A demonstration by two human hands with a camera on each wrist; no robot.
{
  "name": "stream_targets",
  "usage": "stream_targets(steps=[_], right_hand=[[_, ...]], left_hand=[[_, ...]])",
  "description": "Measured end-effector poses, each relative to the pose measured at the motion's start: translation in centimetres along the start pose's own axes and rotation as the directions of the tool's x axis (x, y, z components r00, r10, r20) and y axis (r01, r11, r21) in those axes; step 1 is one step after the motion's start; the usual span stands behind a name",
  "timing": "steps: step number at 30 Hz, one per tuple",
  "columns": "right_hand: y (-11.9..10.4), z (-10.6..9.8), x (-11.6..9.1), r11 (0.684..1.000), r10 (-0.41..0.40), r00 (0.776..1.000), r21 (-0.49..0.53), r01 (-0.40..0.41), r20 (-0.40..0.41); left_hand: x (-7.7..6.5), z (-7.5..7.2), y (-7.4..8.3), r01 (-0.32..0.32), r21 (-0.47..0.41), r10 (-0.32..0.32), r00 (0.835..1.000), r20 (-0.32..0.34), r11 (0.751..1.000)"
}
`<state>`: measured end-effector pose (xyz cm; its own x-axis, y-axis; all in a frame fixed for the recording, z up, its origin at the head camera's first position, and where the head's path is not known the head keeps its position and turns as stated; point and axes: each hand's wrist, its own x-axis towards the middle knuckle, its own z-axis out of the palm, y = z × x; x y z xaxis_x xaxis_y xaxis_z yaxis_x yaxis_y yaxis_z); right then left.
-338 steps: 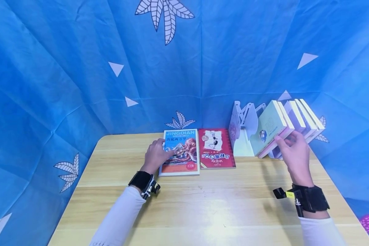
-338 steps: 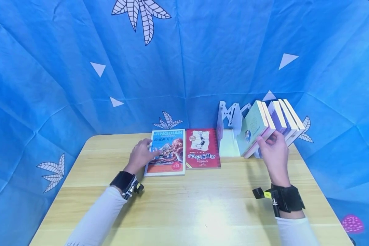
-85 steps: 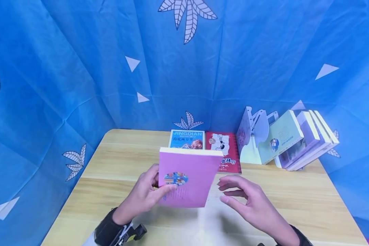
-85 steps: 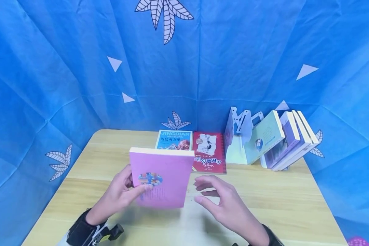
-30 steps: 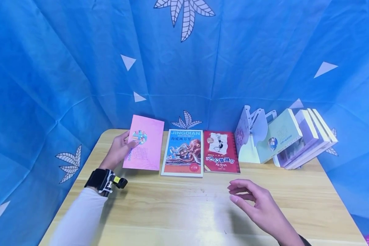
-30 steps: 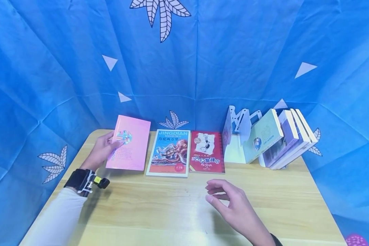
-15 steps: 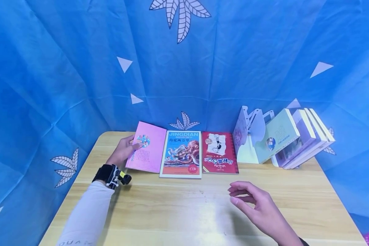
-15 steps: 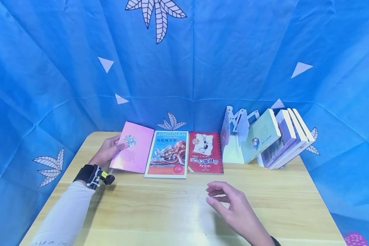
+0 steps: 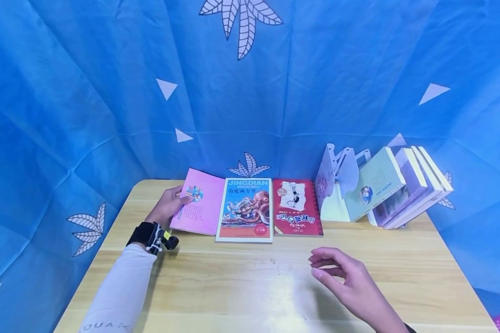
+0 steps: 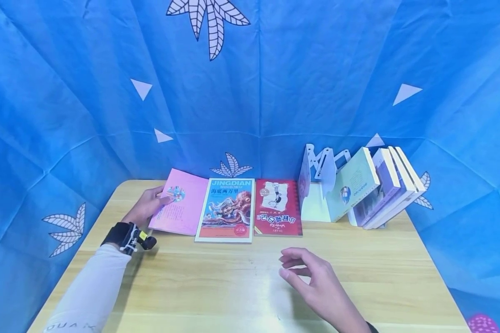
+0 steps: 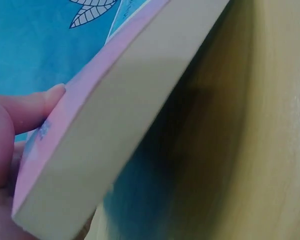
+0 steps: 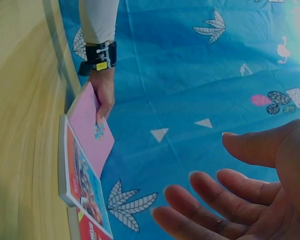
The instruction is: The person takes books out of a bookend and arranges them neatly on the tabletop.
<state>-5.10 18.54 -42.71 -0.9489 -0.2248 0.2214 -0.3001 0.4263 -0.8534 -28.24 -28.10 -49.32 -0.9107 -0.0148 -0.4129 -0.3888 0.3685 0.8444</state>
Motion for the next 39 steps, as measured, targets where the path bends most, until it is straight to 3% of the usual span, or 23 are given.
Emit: stream_targets(steps=[2, 5, 9, 13, 16, 21, 24, 26, 31, 39], right_hand=[[0.0, 0.0, 0.0, 1.000, 0.003, 1.000, -0.001, -0.003, -0.003], [0.1, 0.0, -0.1, 1.000, 0.006, 1.000, 0.000, -0.006, -0.005], [0.1, 0.1, -0.1, 1.000, 0.013, 1.000, 0.005, -0.013, -0.001], [0.1, 0.1, -0.2, 1.000, 0.009, 1.000, 0.000, -0.009, -0.004], [0.1, 0.1, -0.3, 1.000, -0.001, 1.000, -0.003, 0.001, -0.007], [0.0, 0.1, -0.5, 1.000, -0.003, 1.000, -0.003, 0.003, -0.008], [-0.1, 0.0, -0.6, 1.000, 0.006, 1.000, -0.007, -0.006, -0.007], [-0.2, 0.0, -0.7, 1.000, 0.011, 1.000, -0.010, -0.011, -0.009], [-0.3, 0.0, -0.7, 1.000, 0.015, 1.000, -0.005, -0.015, -0.006], [-0.4, -0.4, -0.5, 1.000, -0.004, 1.000, -0.019, 0.003, -0.021]], left_hand=[[0.2, 0.1, 0.0, 0.007, 0.024, -0.006, 1.000, -0.015, 1.000], [0.6, 0.3, 0.0, 0.002, 0.135, 0.003, 0.999, -0.035, 0.991], [0.9, 0.7, 0.0, -0.001, 0.302, 0.024, 0.997, -0.072, 0.953], [0.5, 1.1, 0.1, -0.048, 0.405, 0.099, 0.989, -0.106, 0.913], [0.0, 1.3, 0.5, -0.056, 0.513, 0.152, 0.977, -0.148, 0.856], [-0.8, 1.6, 1.3, 0.039, 0.680, 0.138, 0.969, -0.205, 0.732], [-1.0, 1.6, 1.3, 0.050, 0.731, 0.147, 0.968, -0.204, 0.680], [-1.0, 1.6, 1.3, 0.045, 0.743, 0.158, 0.967, -0.200, 0.668], [-0.9, 1.8, 0.9, 0.039, 0.739, 0.158, 0.968, -0.195, 0.673], [-0.8, 1.8, 0.7, 0.029, 0.756, 0.199, 0.957, -0.210, 0.654]])
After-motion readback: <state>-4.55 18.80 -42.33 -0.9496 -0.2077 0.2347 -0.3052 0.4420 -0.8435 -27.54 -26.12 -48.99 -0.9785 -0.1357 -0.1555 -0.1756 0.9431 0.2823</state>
